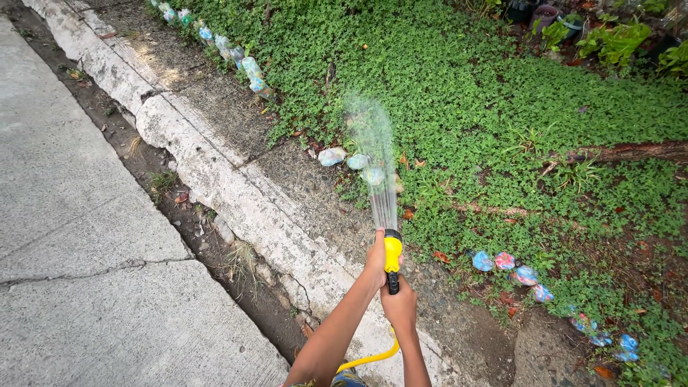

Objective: Watering a garden area using a garden hose and spray nozzle.

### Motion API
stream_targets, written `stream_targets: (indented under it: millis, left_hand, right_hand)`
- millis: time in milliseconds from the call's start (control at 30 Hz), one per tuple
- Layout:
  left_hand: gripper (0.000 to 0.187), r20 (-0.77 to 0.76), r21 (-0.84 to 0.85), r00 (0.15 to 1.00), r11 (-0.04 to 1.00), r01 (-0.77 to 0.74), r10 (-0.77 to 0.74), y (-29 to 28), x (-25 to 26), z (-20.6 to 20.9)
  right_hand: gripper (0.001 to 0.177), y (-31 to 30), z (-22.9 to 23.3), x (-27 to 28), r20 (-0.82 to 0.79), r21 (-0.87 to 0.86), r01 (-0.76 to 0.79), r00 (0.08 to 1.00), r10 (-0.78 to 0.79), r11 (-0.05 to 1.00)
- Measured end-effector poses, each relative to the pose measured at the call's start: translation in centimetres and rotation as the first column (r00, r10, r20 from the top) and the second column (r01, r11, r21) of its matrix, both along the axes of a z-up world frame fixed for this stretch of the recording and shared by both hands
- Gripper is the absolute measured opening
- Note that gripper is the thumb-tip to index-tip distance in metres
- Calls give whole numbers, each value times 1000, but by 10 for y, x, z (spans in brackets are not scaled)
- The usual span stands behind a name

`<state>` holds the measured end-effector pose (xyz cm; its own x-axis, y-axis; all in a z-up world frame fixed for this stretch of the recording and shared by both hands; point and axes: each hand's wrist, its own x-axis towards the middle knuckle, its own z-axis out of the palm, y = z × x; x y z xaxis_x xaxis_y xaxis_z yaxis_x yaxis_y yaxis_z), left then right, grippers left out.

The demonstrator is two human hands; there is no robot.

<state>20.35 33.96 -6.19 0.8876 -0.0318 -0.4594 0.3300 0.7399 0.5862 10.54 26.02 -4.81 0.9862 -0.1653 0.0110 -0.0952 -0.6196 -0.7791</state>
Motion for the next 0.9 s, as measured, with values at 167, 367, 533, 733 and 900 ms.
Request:
stream_targets:
  millis: [167, 367, 533, 733, 900]
  left_hand:
    - [66, 45, 25, 999, 1000, 2, -3, 0, 3, 18]
    - [65, 68, 24, 998, 1000, 10, -12, 8, 4, 34]
    - [57, 57, -77, 998, 996, 44, -39, 11, -6, 50]
    - [60, 77, -31, 996, 998, -53, 55, -11, -8, 48]
    - [63, 60, 6, 994, 995, -95, 94, -39, -2, 40]
  right_hand:
    - [25, 3, 2, 5, -2, 36, 25, 1000, -25, 999]
    - [26, 4, 6, 9, 101, 62, -22, 995, 16, 998]
    - [29, -2, 8, 10, 121, 85, -56, 992, 45, 995]
    - [30, -23, -6, 12, 175, 48, -95, 981, 86, 994]
    - [26, -48, -14, 12, 107, 67, -100, 990, 93, 993]
